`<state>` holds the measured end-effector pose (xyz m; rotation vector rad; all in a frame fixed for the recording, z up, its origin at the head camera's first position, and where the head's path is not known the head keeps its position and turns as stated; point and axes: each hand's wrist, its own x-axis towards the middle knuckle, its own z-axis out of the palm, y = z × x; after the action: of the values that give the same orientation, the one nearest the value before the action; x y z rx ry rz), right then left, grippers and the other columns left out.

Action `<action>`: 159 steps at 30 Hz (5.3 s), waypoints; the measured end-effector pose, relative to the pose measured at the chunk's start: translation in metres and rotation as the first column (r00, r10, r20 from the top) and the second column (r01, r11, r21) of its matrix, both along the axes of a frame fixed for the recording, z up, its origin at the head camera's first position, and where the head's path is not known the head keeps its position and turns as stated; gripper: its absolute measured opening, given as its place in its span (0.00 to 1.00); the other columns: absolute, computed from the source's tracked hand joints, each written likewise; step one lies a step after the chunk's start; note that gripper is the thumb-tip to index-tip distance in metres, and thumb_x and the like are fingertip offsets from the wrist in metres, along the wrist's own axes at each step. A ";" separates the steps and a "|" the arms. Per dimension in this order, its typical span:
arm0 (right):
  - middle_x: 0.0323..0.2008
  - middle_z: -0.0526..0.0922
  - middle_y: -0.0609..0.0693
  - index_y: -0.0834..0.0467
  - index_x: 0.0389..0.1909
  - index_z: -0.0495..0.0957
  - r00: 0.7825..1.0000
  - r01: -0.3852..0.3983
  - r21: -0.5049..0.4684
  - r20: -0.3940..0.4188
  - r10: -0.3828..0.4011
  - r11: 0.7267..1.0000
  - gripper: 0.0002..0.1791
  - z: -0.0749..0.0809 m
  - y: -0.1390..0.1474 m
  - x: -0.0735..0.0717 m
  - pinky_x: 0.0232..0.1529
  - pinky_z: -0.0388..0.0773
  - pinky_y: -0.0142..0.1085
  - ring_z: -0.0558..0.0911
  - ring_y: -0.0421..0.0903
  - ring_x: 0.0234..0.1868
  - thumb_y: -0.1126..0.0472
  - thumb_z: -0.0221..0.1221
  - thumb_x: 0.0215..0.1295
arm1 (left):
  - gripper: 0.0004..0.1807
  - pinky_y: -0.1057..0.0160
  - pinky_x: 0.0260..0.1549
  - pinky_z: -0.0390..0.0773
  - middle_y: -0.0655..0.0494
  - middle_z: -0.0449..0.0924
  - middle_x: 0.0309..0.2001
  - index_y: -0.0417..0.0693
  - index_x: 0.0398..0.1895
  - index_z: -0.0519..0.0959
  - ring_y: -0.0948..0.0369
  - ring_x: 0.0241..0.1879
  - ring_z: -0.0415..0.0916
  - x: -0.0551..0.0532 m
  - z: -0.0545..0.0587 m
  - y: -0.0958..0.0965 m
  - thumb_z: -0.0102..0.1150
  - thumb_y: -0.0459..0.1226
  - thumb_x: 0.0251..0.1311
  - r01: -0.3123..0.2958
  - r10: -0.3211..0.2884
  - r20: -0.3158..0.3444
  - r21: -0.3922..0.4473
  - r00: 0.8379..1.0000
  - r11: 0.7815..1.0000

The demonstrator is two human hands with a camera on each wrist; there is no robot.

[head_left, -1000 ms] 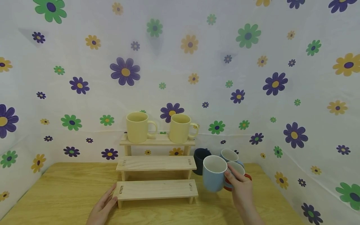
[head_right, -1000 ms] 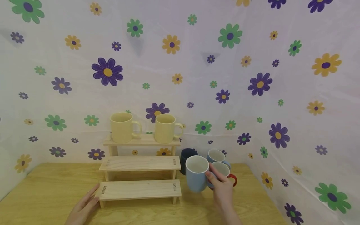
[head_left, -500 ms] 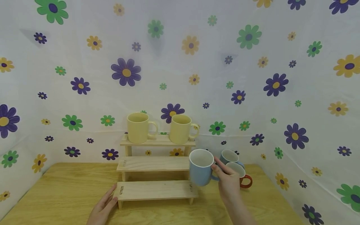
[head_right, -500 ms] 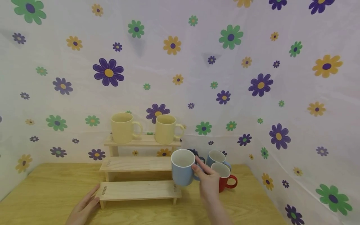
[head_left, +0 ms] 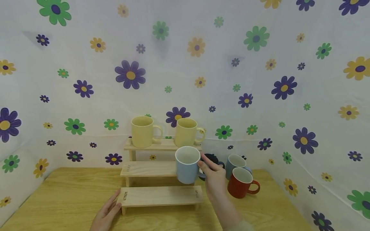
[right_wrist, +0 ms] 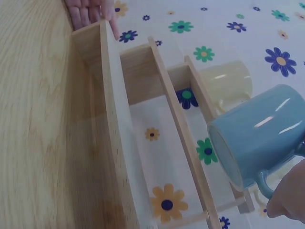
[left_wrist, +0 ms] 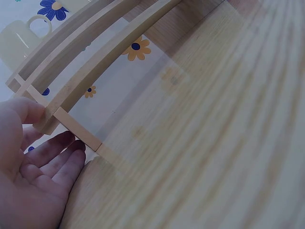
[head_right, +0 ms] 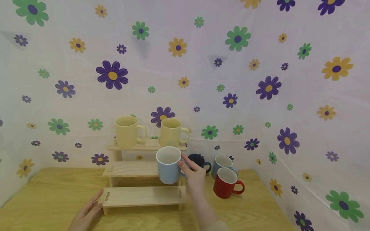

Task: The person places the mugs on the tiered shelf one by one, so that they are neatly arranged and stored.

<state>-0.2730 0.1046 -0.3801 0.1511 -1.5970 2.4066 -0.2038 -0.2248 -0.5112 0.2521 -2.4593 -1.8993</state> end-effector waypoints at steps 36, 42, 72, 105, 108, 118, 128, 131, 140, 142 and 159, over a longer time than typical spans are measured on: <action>0.44 0.85 0.54 0.65 0.45 0.83 0.994 -0.073 0.028 -0.084 0.075 0.997 0.18 -0.005 -0.138 -0.030 0.58 0.72 0.43 0.79 0.49 0.53 0.65 0.71 0.51 | 0.37 0.47 0.61 0.64 0.38 0.50 0.72 0.44 0.74 0.54 0.40 0.67 0.56 0.000 0.000 -0.001 0.49 0.53 0.69 0.002 -0.002 -0.023 0.005 1.000 1.000; 0.43 0.85 0.55 0.65 0.43 0.84 0.992 -0.087 0.001 -0.095 0.086 0.996 0.17 -0.007 -0.151 -0.033 0.57 0.73 0.42 0.81 0.49 0.51 0.67 0.71 0.50 | 0.37 0.47 0.62 0.64 0.41 0.50 0.72 0.44 0.74 0.54 0.41 0.67 0.54 0.000 0.000 0.000 0.49 0.53 0.69 0.007 -0.007 -0.035 -0.005 0.999 1.000; 0.46 0.84 0.54 0.64 0.47 0.82 0.992 -0.113 -0.026 -0.054 0.112 0.993 0.20 -0.027 -0.155 -0.046 0.59 0.71 0.40 0.79 0.48 0.54 0.60 0.69 0.53 | 0.36 0.55 0.61 0.66 0.45 0.51 0.72 0.46 0.74 0.55 0.45 0.68 0.54 0.000 0.001 -0.001 0.49 0.52 0.69 0.003 -0.003 -0.032 -0.001 0.999 1.000; 0.51 0.75 0.45 0.54 0.52 0.82 0.969 0.065 0.381 -0.244 0.033 0.922 0.19 -0.027 -0.112 -0.030 0.60 0.66 0.46 0.69 0.46 0.57 0.59 0.66 0.58 | 0.38 0.44 0.62 0.62 0.37 0.47 0.72 0.45 0.75 0.53 0.39 0.68 0.51 -0.001 -0.003 -0.001 0.48 0.54 0.69 0.012 -0.012 -0.007 0.007 1.000 1.000; 0.52 0.75 0.49 0.58 0.52 0.82 0.954 0.072 0.403 -0.295 0.055 0.912 0.18 -0.020 -0.102 -0.020 0.60 0.68 0.45 0.70 0.47 0.57 0.64 0.65 0.59 | 0.39 0.44 0.62 0.61 0.36 0.46 0.73 0.45 0.75 0.53 0.39 0.68 0.50 -0.002 -0.002 -0.002 0.48 0.55 0.68 0.016 -0.015 -0.006 0.014 1.000 1.000; 0.50 0.75 0.58 0.65 0.49 0.82 0.943 0.138 0.509 -0.330 0.044 0.849 0.17 -0.007 -0.061 0.013 0.57 0.71 0.46 0.71 0.50 0.56 0.68 0.65 0.57 | 0.41 0.50 0.60 0.67 0.35 0.45 0.73 0.45 0.75 0.51 0.41 0.68 0.54 -0.001 -0.003 -0.002 0.49 0.55 0.67 0.027 -0.027 -0.003 0.063 1.000 0.998; 0.45 0.78 0.60 0.65 0.45 0.84 0.878 0.320 0.574 -0.479 -0.008 0.754 0.17 -0.017 -0.012 0.017 0.54 0.70 0.25 0.75 0.54 0.50 0.72 0.67 0.51 | 0.41 0.50 0.60 0.66 0.34 0.46 0.72 0.45 0.75 0.50 0.41 0.67 0.54 -0.001 -0.005 -0.004 0.49 0.55 0.68 0.027 -0.027 0.001 0.051 1.000 0.998; 0.43 0.79 0.61 0.67 0.44 0.83 0.820 0.412 0.574 -0.572 -0.014 0.708 0.19 -0.023 0.003 0.011 0.53 0.67 0.19 0.76 0.56 0.47 0.74 0.69 0.47 | 0.42 0.50 0.61 0.65 0.36 0.45 0.73 0.46 0.75 0.50 0.42 0.68 0.53 -0.001 -0.005 -0.004 0.49 0.57 0.66 0.027 -0.027 0.004 0.063 1.000 0.998; 0.48 0.77 0.49 0.56 0.52 0.82 0.846 0.474 0.711 -0.531 -0.046 0.520 0.25 -0.042 0.057 -0.007 0.52 0.68 0.24 0.74 0.47 0.52 0.65 0.71 0.49 | 0.45 0.50 0.61 0.65 0.39 0.43 0.74 0.46 0.75 0.50 0.42 0.69 0.51 -0.001 -0.007 -0.005 0.50 0.60 0.64 0.020 -0.020 0.006 0.067 1.000 0.998; 0.49 0.77 0.50 0.56 0.54 0.81 0.853 0.475 0.740 -0.520 -0.043 0.475 0.26 -0.042 0.067 -0.008 0.50 0.71 0.27 0.75 0.47 0.51 0.64 0.71 0.50 | 0.41 0.50 0.61 0.65 0.39 0.43 0.74 0.46 0.75 0.50 0.42 0.69 0.51 -0.001 -0.006 -0.005 0.49 0.56 0.67 0.024 -0.025 0.002 0.064 1.000 0.998; 0.59 0.69 0.65 0.64 0.63 0.69 0.880 0.474 0.851 -0.448 -0.157 0.226 0.39 -0.053 0.141 -0.014 0.51 0.61 0.67 0.67 0.68 0.56 0.57 0.72 0.51 | 0.40 0.47 0.61 0.64 0.37 0.48 0.72 0.47 0.75 0.53 0.40 0.68 0.53 -0.003 -0.003 -0.002 0.48 0.56 0.67 0.015 -0.015 0.000 0.019 1.000 1.000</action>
<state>-0.2868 0.2453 -0.4329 0.2973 -2.3831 0.7466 -0.2064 -0.2272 -0.5145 0.2352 -2.4510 -1.9299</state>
